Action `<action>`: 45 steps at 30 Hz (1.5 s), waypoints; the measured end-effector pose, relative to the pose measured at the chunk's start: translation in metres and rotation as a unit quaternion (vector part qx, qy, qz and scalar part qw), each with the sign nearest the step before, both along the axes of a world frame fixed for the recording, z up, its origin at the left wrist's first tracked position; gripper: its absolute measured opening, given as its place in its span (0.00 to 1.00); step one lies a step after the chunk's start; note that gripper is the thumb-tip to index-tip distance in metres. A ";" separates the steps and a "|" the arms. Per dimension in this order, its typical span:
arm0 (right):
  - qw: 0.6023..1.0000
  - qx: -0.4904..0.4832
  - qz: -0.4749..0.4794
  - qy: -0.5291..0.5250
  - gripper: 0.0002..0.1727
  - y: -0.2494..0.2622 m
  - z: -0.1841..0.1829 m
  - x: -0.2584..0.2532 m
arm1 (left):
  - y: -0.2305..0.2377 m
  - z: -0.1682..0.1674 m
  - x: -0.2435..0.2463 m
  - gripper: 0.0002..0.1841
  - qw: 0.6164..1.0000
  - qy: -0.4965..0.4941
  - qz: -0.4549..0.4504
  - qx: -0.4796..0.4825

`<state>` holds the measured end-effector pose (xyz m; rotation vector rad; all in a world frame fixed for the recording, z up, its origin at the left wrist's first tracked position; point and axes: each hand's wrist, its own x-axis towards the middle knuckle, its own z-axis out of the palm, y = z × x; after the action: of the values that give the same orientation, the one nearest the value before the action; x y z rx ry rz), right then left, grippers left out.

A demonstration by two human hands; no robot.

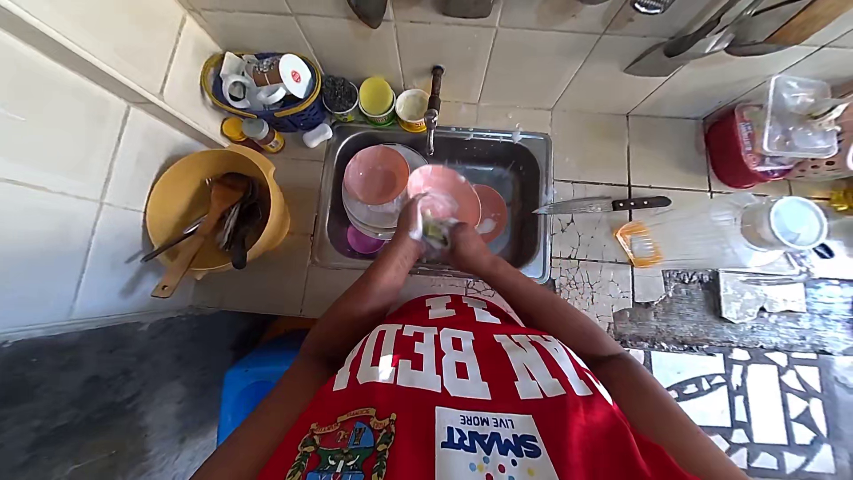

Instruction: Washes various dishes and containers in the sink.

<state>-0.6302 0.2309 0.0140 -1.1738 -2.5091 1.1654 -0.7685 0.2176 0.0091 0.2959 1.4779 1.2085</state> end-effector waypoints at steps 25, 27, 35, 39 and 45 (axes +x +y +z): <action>0.970 0.198 0.129 -0.061 0.12 0.023 -0.068 0.027 | 0.009 -0.023 -0.105 0.34 0.961 0.264 0.069 -0.048; 0.978 0.092 0.043 -0.182 0.18 0.034 -0.071 0.035 | 0.016 -0.036 -0.130 0.37 0.959 0.231 0.148 -0.075; 0.929 0.015 0.103 -0.355 0.19 0.039 -0.140 0.057 | 0.025 -0.067 -0.151 0.38 0.937 0.301 0.111 -0.141; 0.912 -0.006 0.148 -0.382 0.14 0.045 -0.119 0.048 | 0.017 -0.061 -0.128 0.52 0.861 0.470 0.057 -0.188; 0.902 0.020 0.203 -0.381 0.11 0.058 -0.124 0.049 | -0.015 -0.067 -0.063 0.30 0.805 0.588 -0.079 0.007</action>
<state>-0.5807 0.2889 -0.1095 -1.3226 -3.4811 0.7971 -0.8311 0.2029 -0.0580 1.3314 2.4075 0.8712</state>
